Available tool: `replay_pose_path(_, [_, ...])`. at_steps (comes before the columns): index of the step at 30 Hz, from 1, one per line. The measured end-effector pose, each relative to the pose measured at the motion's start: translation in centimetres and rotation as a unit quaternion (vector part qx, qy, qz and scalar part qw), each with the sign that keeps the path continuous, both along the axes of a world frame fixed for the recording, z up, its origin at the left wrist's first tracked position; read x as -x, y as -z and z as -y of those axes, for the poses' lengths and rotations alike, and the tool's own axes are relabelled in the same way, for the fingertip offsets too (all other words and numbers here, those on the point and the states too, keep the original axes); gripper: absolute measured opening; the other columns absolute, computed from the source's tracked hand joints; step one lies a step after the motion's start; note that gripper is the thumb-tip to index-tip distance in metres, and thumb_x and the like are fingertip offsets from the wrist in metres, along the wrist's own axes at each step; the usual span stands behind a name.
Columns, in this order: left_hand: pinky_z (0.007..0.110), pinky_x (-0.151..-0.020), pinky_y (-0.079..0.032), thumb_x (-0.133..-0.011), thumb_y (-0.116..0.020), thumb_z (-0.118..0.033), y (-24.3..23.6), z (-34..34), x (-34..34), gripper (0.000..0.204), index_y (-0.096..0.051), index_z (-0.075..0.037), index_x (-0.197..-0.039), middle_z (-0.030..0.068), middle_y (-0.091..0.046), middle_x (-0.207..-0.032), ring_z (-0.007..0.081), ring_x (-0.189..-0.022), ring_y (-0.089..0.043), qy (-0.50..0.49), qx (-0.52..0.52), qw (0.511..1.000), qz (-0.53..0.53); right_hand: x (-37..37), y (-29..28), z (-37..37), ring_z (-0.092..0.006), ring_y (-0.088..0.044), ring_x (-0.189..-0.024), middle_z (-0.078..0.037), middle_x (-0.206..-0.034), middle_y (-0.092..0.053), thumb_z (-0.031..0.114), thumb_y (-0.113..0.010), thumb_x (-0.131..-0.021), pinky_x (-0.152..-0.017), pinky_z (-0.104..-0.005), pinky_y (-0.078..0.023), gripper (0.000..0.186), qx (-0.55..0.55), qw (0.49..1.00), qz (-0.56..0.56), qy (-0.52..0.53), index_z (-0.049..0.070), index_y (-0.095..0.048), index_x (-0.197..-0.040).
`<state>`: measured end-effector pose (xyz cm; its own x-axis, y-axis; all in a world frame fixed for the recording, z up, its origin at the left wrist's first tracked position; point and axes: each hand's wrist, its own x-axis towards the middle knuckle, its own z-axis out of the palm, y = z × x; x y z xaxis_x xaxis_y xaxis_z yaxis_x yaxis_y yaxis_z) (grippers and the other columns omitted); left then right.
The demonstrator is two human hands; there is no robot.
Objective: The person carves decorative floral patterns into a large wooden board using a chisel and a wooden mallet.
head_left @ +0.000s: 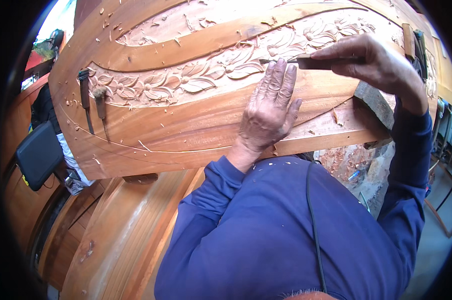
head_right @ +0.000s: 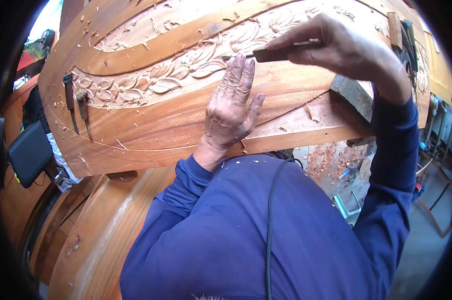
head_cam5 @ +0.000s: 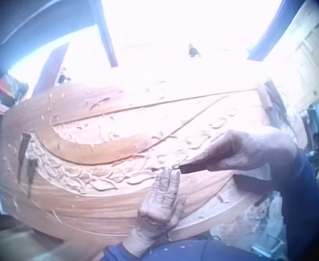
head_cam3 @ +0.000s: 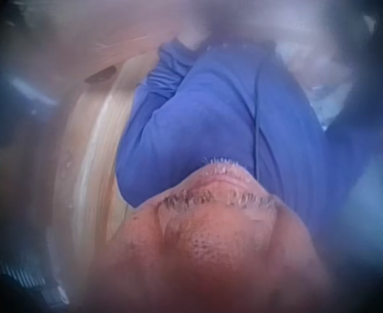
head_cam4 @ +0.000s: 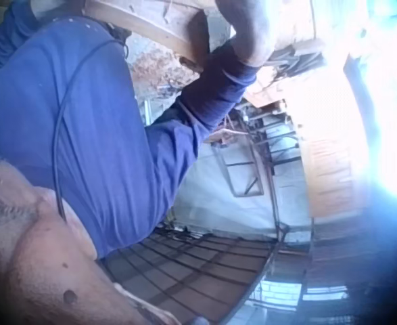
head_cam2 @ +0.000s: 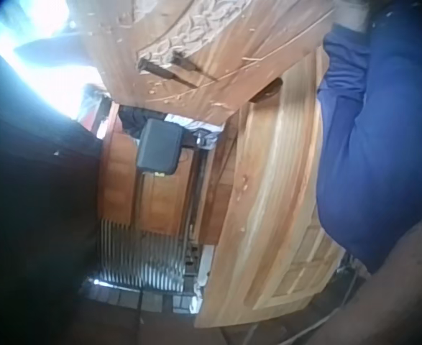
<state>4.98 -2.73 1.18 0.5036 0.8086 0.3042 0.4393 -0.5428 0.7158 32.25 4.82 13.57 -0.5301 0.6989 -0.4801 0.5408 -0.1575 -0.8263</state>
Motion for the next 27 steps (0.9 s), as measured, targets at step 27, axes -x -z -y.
replay_pose_path(27, [0.045, -0.101, -0.059, -0.092, -0.074, -0.009, -0.2, -0.1, -0.5, 0.063, -0.057, 0.002, -0.152, 0.0276, -0.060, -0.150, 0.0406, -0.135, -0.064, -0.011, -0.014, 0.999, 0.029, -0.4, 1.3, 1.8, -0.0159, -0.072, -0.114, -0.011, -0.123, -0.079, 0.006, -0.070, -0.101, -0.102, -0.0325, -0.057, 0.033, -0.029, 0.995, -0.051, 0.080, -0.002, -0.072, -0.133])
